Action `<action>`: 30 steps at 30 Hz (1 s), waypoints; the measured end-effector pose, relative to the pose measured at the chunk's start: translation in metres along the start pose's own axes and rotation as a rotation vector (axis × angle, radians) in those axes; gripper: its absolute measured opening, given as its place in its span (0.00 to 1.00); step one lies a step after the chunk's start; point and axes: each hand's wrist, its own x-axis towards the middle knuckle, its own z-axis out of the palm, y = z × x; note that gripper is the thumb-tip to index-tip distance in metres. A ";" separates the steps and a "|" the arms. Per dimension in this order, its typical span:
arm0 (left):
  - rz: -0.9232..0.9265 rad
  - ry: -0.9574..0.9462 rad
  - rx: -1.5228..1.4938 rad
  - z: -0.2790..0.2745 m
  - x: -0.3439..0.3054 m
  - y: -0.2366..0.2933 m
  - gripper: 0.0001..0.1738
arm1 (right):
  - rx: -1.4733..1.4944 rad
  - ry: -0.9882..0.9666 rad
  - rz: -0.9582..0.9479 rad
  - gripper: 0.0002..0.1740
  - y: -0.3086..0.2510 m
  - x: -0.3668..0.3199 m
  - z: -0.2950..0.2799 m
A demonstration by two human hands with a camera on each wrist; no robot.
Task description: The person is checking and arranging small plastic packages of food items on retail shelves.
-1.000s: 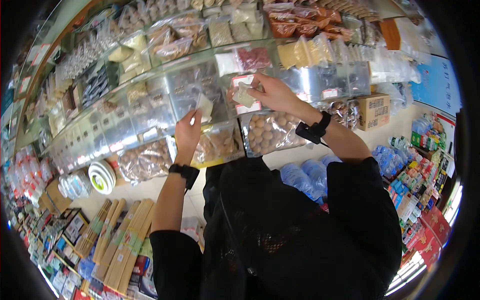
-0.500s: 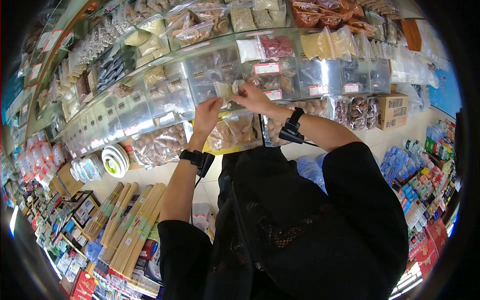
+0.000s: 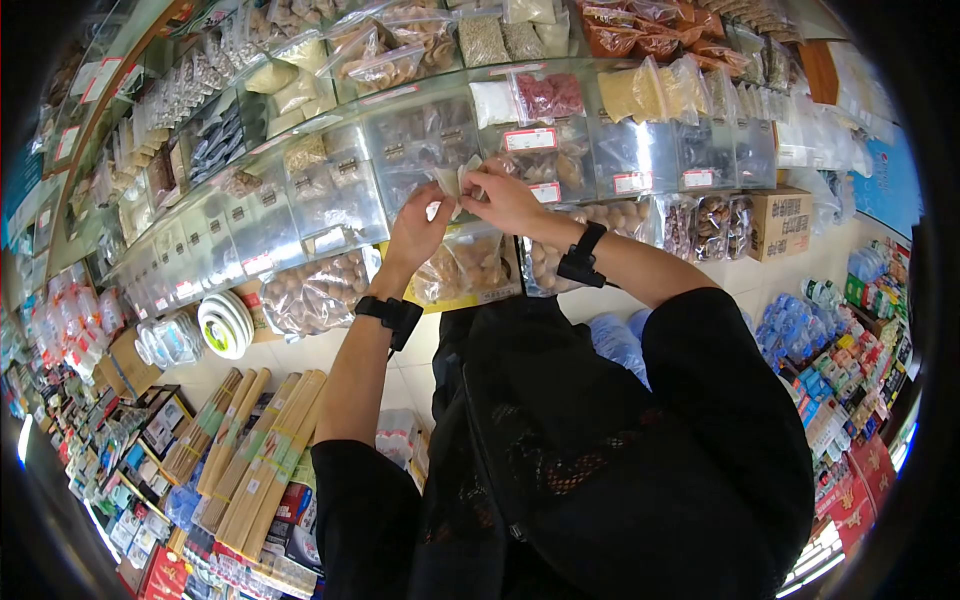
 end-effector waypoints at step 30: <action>-0.075 0.212 0.157 0.029 0.022 0.015 0.13 | -0.431 0.423 -0.001 0.32 0.046 0.174 -0.193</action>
